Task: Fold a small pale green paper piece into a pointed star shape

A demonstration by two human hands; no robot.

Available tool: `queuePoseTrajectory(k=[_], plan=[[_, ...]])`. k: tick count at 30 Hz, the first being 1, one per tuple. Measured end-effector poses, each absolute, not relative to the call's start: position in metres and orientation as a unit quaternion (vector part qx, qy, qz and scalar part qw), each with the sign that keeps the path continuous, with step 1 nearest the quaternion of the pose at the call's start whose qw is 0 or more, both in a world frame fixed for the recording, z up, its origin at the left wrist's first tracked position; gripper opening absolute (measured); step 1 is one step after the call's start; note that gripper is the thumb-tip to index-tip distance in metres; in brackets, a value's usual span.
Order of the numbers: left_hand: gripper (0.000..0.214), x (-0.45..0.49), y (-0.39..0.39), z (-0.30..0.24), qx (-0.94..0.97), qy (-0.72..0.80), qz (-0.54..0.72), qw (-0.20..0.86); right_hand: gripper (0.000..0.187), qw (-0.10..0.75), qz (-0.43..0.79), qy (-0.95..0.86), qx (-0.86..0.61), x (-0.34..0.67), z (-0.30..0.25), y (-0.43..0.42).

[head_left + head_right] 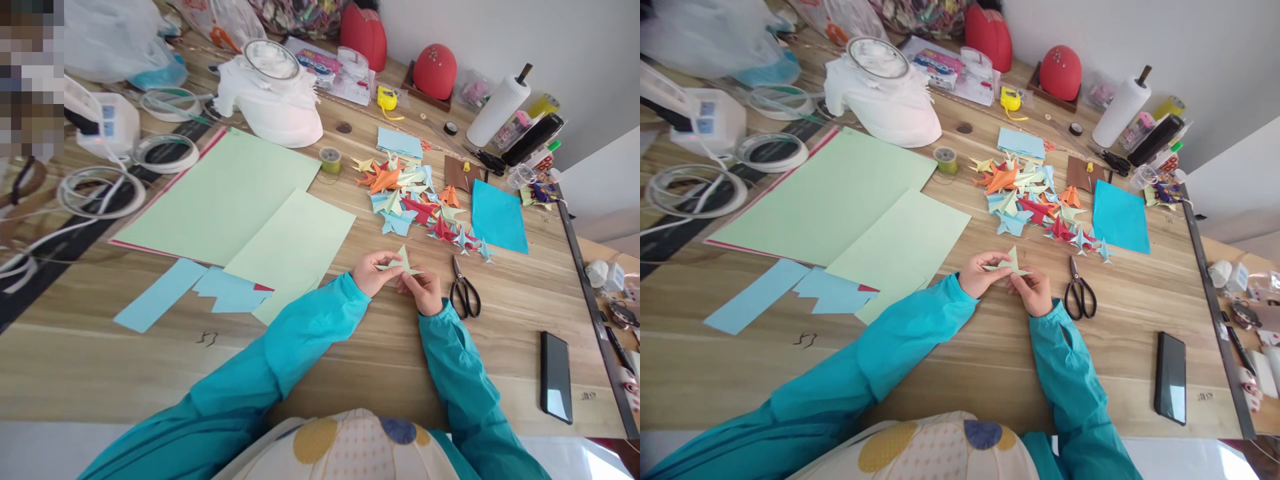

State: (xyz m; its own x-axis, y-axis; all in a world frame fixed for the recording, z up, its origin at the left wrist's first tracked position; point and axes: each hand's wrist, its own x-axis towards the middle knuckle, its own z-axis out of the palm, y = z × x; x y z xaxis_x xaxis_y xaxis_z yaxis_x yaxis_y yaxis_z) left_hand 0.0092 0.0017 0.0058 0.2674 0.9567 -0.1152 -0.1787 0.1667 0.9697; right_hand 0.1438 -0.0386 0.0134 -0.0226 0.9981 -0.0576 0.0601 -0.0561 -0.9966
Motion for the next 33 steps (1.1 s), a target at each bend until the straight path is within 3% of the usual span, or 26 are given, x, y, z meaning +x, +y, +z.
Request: queuePoseTrajectory(k=[5, 14, 22, 33], plan=[[0.026, 0.0098, 0.0023, 0.0077, 0.458, 0.417, 0.445, 0.647, 0.031, 0.48, 0.522, -0.475, -0.52, 0.1469, 0.011, -0.0369], [0.012, 0.0093, 0.0014, 0.0105, 0.52, 0.41, 0.457, 0.593, 0.018, 0.557, 0.518, -0.411, -0.502, 0.1483, 0.0041, -0.0355], [0.018, 0.0094, 0.0021, 0.009, 0.545, 0.409, 0.442, 0.583, 0.024, 0.526, 0.497, -0.428, -0.541, 0.147, 0.0061, -0.034], [0.016, 0.0088, 0.0041, 0.0049, 0.508, 0.462, 0.44, 0.579, 0.02, 0.498, 0.474, -0.496, -0.531, 0.143, 0.0112, -0.0373]])
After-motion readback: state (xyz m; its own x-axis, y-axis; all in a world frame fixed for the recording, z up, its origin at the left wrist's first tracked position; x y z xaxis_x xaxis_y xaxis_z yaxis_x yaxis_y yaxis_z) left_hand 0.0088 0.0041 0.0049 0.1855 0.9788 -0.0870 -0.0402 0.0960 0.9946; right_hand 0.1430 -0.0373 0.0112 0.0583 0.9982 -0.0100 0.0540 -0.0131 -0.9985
